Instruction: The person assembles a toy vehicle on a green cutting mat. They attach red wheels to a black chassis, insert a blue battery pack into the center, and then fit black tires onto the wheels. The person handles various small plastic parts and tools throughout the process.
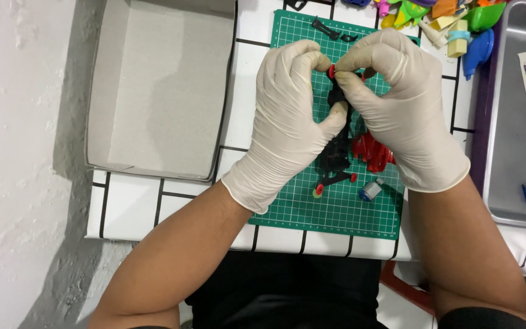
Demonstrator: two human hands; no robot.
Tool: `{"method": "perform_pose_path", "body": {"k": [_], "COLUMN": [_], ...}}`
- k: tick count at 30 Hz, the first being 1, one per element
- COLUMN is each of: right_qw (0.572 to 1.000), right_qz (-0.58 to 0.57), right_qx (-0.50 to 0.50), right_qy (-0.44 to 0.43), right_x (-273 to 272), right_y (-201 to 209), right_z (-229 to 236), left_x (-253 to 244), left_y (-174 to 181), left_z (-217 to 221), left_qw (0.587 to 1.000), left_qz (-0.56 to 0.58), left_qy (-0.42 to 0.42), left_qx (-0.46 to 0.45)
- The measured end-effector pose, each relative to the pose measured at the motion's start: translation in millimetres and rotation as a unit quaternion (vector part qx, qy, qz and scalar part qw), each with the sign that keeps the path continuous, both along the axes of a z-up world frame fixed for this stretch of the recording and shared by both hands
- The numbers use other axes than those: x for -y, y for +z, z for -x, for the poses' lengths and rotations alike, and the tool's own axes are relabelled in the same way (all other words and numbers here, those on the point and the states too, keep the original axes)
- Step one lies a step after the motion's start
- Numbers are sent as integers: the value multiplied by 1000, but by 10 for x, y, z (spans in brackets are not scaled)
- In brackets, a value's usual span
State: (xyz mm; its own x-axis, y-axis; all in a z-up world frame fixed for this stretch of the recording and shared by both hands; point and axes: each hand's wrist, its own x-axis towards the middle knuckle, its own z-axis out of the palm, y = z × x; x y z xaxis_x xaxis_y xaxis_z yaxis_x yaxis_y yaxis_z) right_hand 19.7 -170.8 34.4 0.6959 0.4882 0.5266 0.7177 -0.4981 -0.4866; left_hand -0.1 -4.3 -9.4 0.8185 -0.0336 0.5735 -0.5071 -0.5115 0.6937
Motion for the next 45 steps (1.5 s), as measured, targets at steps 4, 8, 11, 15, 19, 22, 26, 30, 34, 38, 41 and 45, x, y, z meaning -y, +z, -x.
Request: {"method": "perform_pose_path", "body": {"k": [4,8,11,15,19,22,26,30,34,38,41,45], "right_qw": [1000,999,999,999,998,997,995,997,995,995,996,995], "right_qz": [25,30,37,50,64,73,88,71,89,82,75,78], "right_qx": [4,-12,-7,3,17,25,54,20,45,47,45,57], "right_qy": [-11,-16,-15,-12,-9,-7,2,0,-2,6,4,-6], "right_x": [1,4,11,-9,-8,-1,3,-11,2,3,4,6], "right_y": [11,8,-2,27,30,30,11,31,18,13,-9,-50], "right_z": [25,29,21,29,18,1,-23,14,16,7,-6,-20], "left_x": [-3,-4,-5,-6,-11,-12,-13,-14,-13,-12,-14,-12], "left_y": [-14,-21,-21,-36,-22,-25,-56,-53,-51,-69,-80,-76], "left_z": [-8,-9,-12,-20,-22,-23,-31,-31,-33,-41,-48,-52], "left_qw": [1000,1000,1000,1000,1000,999,999,1000,1000,1000,1000,1000], "left_qz": [11,12,15,16,19,19,15,11,15,5,3,-6], "left_qy": [-2,-4,-7,-7,-11,-11,-13,-9,-11,-8,-12,-6], "left_qx": [10,11,16,20,23,28,27,20,20,19,16,12]}}
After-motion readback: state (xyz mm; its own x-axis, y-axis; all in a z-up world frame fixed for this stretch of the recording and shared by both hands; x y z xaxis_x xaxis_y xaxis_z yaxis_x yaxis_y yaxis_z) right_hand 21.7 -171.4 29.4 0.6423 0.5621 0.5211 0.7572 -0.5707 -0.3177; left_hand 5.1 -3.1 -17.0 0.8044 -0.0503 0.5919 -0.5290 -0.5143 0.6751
